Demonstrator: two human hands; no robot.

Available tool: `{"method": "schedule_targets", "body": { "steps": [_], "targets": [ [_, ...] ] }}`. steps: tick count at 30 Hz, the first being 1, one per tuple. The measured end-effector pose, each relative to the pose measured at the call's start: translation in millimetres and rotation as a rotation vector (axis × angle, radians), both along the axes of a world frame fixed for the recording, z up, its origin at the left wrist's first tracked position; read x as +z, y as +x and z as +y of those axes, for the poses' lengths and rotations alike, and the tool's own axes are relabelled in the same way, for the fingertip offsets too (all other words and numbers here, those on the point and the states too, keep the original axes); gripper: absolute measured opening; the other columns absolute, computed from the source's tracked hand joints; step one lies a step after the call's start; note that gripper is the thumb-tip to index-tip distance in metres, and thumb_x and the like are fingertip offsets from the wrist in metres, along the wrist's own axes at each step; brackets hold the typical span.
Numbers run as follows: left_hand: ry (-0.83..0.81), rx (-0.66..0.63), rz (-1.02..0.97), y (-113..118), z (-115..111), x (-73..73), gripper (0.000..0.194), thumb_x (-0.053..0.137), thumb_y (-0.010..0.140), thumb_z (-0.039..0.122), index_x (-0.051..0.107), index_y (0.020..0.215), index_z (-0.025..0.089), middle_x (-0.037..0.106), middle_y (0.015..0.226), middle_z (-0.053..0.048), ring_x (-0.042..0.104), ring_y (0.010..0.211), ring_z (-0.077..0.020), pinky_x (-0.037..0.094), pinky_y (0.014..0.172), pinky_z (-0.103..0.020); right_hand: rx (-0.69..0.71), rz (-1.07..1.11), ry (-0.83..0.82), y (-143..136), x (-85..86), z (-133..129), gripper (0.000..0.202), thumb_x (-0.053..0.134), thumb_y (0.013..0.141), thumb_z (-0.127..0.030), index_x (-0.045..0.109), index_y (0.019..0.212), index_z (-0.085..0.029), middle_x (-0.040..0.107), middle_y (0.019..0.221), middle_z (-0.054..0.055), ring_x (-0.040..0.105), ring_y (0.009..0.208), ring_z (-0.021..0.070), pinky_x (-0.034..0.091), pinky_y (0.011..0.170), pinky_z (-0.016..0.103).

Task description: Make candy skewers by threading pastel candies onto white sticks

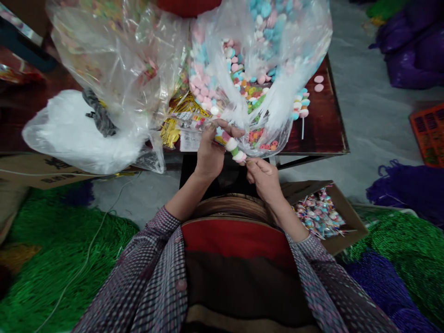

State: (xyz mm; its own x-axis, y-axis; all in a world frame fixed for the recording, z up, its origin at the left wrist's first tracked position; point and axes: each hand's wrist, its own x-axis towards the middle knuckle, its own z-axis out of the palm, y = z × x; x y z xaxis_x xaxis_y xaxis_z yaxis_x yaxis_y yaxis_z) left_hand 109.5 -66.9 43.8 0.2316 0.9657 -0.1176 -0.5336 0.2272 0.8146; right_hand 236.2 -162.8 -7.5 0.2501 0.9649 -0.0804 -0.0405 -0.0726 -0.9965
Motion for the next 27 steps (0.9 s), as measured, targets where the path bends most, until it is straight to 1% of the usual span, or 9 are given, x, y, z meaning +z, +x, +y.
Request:
{"method": "schedule_targets", "body": {
  "steps": [6, 9, 12, 14, 17, 20, 22, 24, 27],
  "targets": [
    [0.093, -0.057, 0.009, 1, -3, -6.8, 0.029, 0.062, 0.091, 0.05, 0.061, 0.078, 0.024, 0.064, 0.065, 0.0, 0.073, 0.091, -0.022, 0.056, 0.091, -0.038, 0.118, 0.224, -0.101, -7, 6.2, 0, 0.047, 0.07, 0.083, -0.065, 0.072, 0.082, -0.017, 0.037, 0.042, -0.011, 0.031, 0.039, 0.0057, 0.026, 0.043, 0.023],
    [0.138, -0.088, 0.058, 2, -2, -7.5, 0.03, 0.062, 0.091, 0.046, 0.059, 0.071, 0.023, 0.063, 0.064, 0.0, 0.072, 0.091, -0.0221, 0.056, 0.092, -0.039, 0.126, 0.31, -0.11, -10, 7.7, 1, 0.048, 0.069, 0.084, -0.065, 0.071, 0.09, -0.017, 0.038, 0.043, -0.012, 0.029, 0.038, 0.0056, 0.026, 0.042, 0.023],
    [0.102, -0.087, 0.071, 2, -1, -4.5, 0.03, 0.062, 0.091, 0.044, 0.058, 0.069, 0.023, 0.063, 0.065, 0.0, 0.072, 0.09, -0.0215, 0.056, 0.091, -0.039, 0.073, 0.288, -0.041, -11, 6.8, 1, 0.046, 0.079, 0.076, -0.06, 0.071, 0.099, -0.021, 0.046, 0.052, -0.011, 0.036, 0.043, 0.0059, 0.033, 0.045, 0.022],
    [0.095, -0.103, 0.043, 3, -1, -5.0, 0.028, 0.066, 0.088, 0.042, 0.059, 0.069, 0.023, 0.063, 0.064, 0.0, 0.072, 0.09, -0.0212, 0.056, 0.088, -0.038, 0.006, 0.222, 0.005, -11, 6.0, 1, 0.04, 0.084, 0.073, -0.054, 0.07, 0.091, -0.022, 0.05, 0.057, -0.01, 0.041, 0.047, 0.0056, 0.035, 0.047, 0.022],
    [0.121, -0.189, 0.05, 3, -6, -11.6, 0.026, 0.074, 0.082, 0.043, 0.063, 0.071, 0.022, 0.064, 0.066, 0.0, 0.071, 0.085, -0.0195, 0.056, 0.081, -0.034, -0.093, 0.169, 0.021, -12, 5.1, 2, 0.032, 0.081, 0.077, -0.051, 0.07, 0.079, -0.021, 0.052, 0.056, -0.008, 0.04, 0.047, 0.0051, 0.032, 0.046, 0.022],
    [0.118, -0.28, 0.074, -1, -8, -15.5, 0.031, 0.083, 0.074, 0.048, 0.068, 0.086, 0.023, 0.073, 0.083, -0.001, 0.07, 0.084, -0.017, 0.055, 0.077, -0.03, -0.147, 0.148, 0.003, -12, 4.5, 3, 0.03, 0.078, 0.079, -0.051, 0.074, 0.085, -0.022, 0.052, 0.053, -0.008, 0.038, 0.045, 0.0061, 0.032, 0.045, 0.022],
    [0.096, -0.256, 0.005, -6, -6, -11.6, 0.048, 0.089, 0.066, 0.051, 0.069, 0.102, 0.027, 0.076, 0.102, -0.002, 0.071, 0.09, -0.0176, 0.056, 0.079, -0.03, -0.185, 0.07, 0.015, -11, 4.5, 3, 0.027, 0.077, 0.079, -0.048, 0.077, 0.089, -0.023, 0.054, 0.054, -0.007, 0.042, 0.047, 0.0077, 0.037, 0.047, 0.023],
    [0.065, -0.171, -0.087, -10, 0, -4.1, 0.056, 0.089, 0.066, 0.054, 0.066, 0.112, 0.029, 0.076, 0.111, -0.004, 0.072, 0.095, -0.0191, 0.057, 0.081, -0.031, -0.207, -0.061, 0.064, -9, 5.2, 4, 0.021, 0.076, 0.08, -0.043, 0.079, 0.089, -0.024, 0.064, 0.063, -0.005, 0.053, 0.055, 0.0099, 0.046, 0.056, 0.025],
    [0.006, -0.039, -0.118, -11, 13, 5.0, 0.039, 0.079, 0.081, 0.048, 0.066, 0.109, 0.026, 0.072, 0.082, 0.0, 0.072, 0.081, -0.0162, 0.057, 0.08, -0.032, -0.18, -0.261, 0.158, -6, 7.9, 4, 0.017, 0.071, 0.085, -0.036, 0.079, 0.094, -0.025, 0.074, 0.082, 0.0, 0.063, 0.071, 0.0132, 0.053, 0.072, 0.03]
  ]
}}
